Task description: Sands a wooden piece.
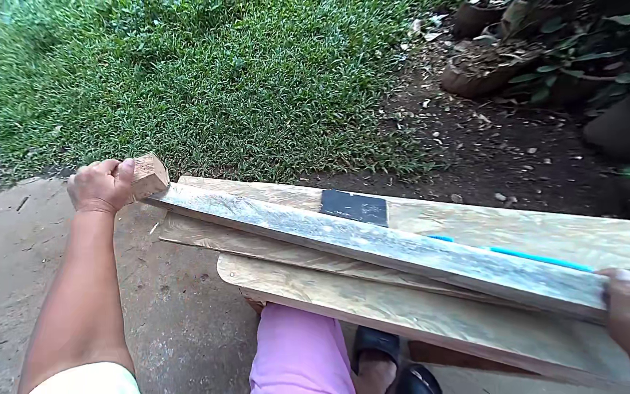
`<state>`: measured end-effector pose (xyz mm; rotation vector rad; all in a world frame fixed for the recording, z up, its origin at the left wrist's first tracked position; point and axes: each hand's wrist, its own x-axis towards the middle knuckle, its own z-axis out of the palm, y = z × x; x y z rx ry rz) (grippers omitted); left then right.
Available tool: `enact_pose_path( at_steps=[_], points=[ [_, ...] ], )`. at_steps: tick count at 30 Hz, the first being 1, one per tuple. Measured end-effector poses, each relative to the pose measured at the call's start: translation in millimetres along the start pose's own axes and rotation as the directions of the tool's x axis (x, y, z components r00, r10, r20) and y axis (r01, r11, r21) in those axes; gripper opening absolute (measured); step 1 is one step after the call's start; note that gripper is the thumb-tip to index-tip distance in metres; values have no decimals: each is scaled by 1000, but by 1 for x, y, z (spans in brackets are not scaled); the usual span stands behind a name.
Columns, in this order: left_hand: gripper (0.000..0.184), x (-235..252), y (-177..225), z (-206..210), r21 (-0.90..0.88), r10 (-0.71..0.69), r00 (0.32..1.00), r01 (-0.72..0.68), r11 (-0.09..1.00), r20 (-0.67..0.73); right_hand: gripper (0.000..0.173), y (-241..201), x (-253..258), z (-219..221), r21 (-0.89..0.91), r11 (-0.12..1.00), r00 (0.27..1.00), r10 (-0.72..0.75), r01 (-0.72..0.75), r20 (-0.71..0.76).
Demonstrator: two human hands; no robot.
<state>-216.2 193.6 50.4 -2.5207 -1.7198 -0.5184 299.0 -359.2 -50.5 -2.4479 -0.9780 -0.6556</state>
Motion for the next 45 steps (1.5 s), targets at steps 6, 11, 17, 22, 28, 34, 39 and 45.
enact_pose_path(
  at_steps=[6, 11, 17, 22, 28, 34, 39, 45],
  points=[
    [79, -62, 132, 8, -138, 455, 882, -469, 873, -119, 64, -7, 2, -2, 33, 999, 998, -43, 44, -40],
    [74, -58, 131, 18, -166, 554, 821, -571, 804, -138, 66, 0, -2, -1, 40, 999, 999, -27, 29, -33],
    [81, -18, 5, 8, -46, 205, 976, -209, 977, -80, 69, -24, 1, -9, 25, 999, 997, -24, 26, -78],
    [86, -51, 77, 7, -77, 292, 947, -303, 950, -133, 70, -39, 2, -16, -7, 1000, 998, -11, 11, -56],
    [78, -116, 252, 15, -190, 624, 760, -649, 736, -180, 74, -34, 4, -16, 12, 999, 998, -46, 47, -48],
    [71, -79, 181, 19, -190, 610, 778, -628, 754, -150, 74, -32, 3, -18, -4, 996, 995, -88, 88, -53],
    [79, -20, 36, 10, -56, 316, 947, -319, 946, -56, 69, -45, 4, -23, -18, 999, 997, -45, 44, -57],
    [77, -56, 120, 6, -79, 357, 927, -367, 927, -115, 69, -49, 4, -23, -16, 1000, 998, -24, 23, -50]
  ],
)
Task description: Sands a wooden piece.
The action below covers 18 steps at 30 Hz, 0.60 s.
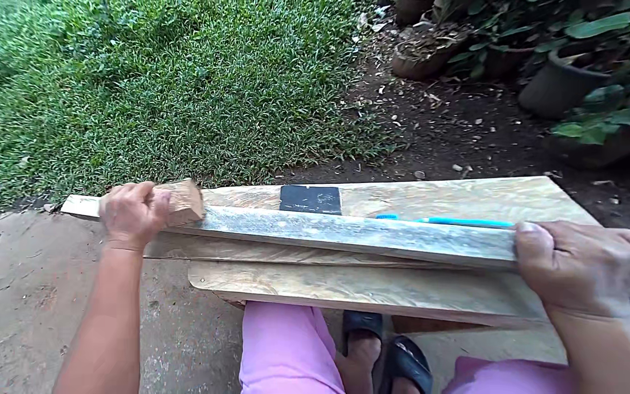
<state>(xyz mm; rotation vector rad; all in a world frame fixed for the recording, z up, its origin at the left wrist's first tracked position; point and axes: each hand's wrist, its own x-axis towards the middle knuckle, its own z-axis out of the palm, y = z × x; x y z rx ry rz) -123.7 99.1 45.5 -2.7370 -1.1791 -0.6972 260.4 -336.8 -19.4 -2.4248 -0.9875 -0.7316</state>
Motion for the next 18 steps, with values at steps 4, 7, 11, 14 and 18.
enact_pose_path(
  at_steps=[4, 7, 11, 14, 18],
  points=[
    [76, -3, 131, 17, -128, 232, 973, -229, 965, 7, 72, 3, -1, 0, 2, 1000, 1000, -27, 27, 3],
    [70, -2, 162, 26, -189, 368, 928, -372, 909, -61, 75, 6, 0, -2, -10, 998, 998, -58, 58, -2],
    [73, -2, 90, 21, -150, 351, 935, -356, 923, -55, 74, 6, -4, -2, -6, 998, 998, -66, 66, -17],
    [80, -1, -9, 9, -19, 147, 989, -147, 989, -1, 71, 4, -3, -2, -5, 998, 997, -56, 56, -44],
    [88, -5, -49, -2, 75, -88, 996, 86, 993, 19, 70, 0, -2, 1, -19, 1000, 998, -23, 22, -59]
  ],
)
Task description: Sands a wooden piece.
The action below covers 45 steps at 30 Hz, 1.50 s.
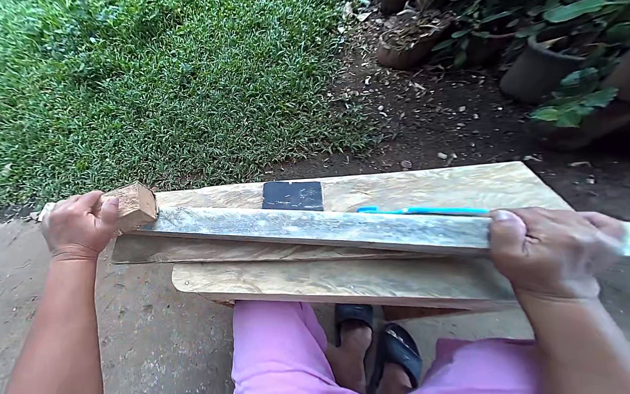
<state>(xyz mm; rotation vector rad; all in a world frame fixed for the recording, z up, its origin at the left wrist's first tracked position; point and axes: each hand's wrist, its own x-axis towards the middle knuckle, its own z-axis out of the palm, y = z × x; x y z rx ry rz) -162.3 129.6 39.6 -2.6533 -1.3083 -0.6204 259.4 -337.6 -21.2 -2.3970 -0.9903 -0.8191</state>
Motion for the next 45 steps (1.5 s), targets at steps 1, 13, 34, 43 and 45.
enact_pose_path(
  at_steps=[1, 13, 34, 43, 45],
  points=[
    [90, -2, 16, -1, -5, 3, 1000, -3, 1000, -15, 70, -1, 0, 0, 1, 1000, 1000, 9, -9, 3],
    [60, -39, 293, 8, -287, 430, 889, -458, 841, -157, 72, 7, -1, 1, 19, 1000, 1000, -24, 24, -2],
    [62, -55, 337, 3, -261, 305, 945, -327, 909, -120, 66, 9, -5, 8, 31, 999, 998, -9, 10, -57],
    [69, -39, 215, 4, -168, 418, 902, -431, 886, -110, 62, 10, -6, 7, 31, 999, 998, -28, 30, -54],
    [71, -32, 159, 3, -124, 304, 950, -312, 942, -78, 60, 9, -5, 9, 32, 999, 997, -24, 26, -72]
  ],
)
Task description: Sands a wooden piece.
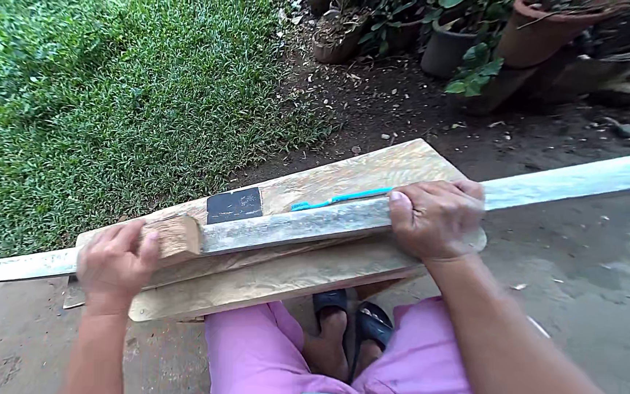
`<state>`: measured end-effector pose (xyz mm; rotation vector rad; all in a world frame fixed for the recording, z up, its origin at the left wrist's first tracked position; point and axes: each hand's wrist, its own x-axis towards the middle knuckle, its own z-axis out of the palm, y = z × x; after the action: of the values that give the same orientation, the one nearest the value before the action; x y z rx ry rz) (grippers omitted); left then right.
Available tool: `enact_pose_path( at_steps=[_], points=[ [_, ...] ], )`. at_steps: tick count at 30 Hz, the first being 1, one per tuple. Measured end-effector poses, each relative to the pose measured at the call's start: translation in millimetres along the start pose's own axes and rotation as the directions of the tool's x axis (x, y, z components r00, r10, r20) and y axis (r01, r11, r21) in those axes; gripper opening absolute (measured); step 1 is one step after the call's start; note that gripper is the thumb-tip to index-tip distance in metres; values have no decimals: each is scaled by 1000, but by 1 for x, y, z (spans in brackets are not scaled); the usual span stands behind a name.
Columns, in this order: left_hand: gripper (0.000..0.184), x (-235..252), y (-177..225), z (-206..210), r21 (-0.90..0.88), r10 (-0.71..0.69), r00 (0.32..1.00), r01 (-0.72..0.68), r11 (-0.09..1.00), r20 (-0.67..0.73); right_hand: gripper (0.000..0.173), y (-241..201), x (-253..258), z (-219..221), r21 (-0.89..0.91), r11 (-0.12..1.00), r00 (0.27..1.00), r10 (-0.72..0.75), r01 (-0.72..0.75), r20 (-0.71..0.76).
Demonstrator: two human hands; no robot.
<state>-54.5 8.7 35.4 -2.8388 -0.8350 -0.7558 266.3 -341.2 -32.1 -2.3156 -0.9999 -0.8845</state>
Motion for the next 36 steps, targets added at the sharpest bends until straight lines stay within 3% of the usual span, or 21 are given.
enact_pose_path(
  at_steps=[2, 4, 12, 15, 17, 20, 24, 27, 30, 33, 36],
  points=[
    [74, -6, -30, -6, 28, -112, 994, 112, 993, -10, 58, -3, 1, 1, 6, 1000, 1000, 5, -5, -14],
    [76, -5, -19, -6, 31, -155, 988, 156, 987, -26, 58, -6, 2, 2, 10, 1000, 1000, 21, -21, -18],
    [60, 42, 189, 24, -169, 62, 998, -57, 984, 27, 64, 1, 1, 2, 19, 1000, 1000, 6, -7, 23],
    [55, 48, 202, 30, -208, 185, 983, -179, 962, 9, 66, 4, 1, -2, 20, 1000, 999, -18, 17, 43],
    [54, 42, 175, 27, -206, 219, 976, -214, 955, 0, 66, 3, 1, -4, 25, 1000, 998, -19, 17, 55],
    [59, 22, 90, 15, -123, 135, 991, -134, 983, 1, 66, 2, 1, -4, 20, 1000, 999, -12, 11, 51],
    [71, -8, -56, -6, 22, -156, 988, 156, 988, -18, 65, 1, 1, -2, 20, 1000, 999, 1, -1, 38],
    [69, -19, -110, -22, 78, -384, 923, 383, 921, -1, 63, -2, 1, -1, 20, 1000, 999, 19, -20, 31],
    [65, -10, -72, -21, 54, -371, 928, 371, 927, 4, 63, -3, 1, 1, 14, 999, 999, 38, -38, 26],
    [66, 11, 22, -5, -18, -171, 985, 171, 985, 24, 64, -3, 1, 1, 20, 999, 999, 43, -44, 32],
    [62, 27, 115, 18, -116, 49, 997, -55, 992, -53, 67, 2, 1, -2, 29, 1000, 999, 4, -5, 36]
  ],
)
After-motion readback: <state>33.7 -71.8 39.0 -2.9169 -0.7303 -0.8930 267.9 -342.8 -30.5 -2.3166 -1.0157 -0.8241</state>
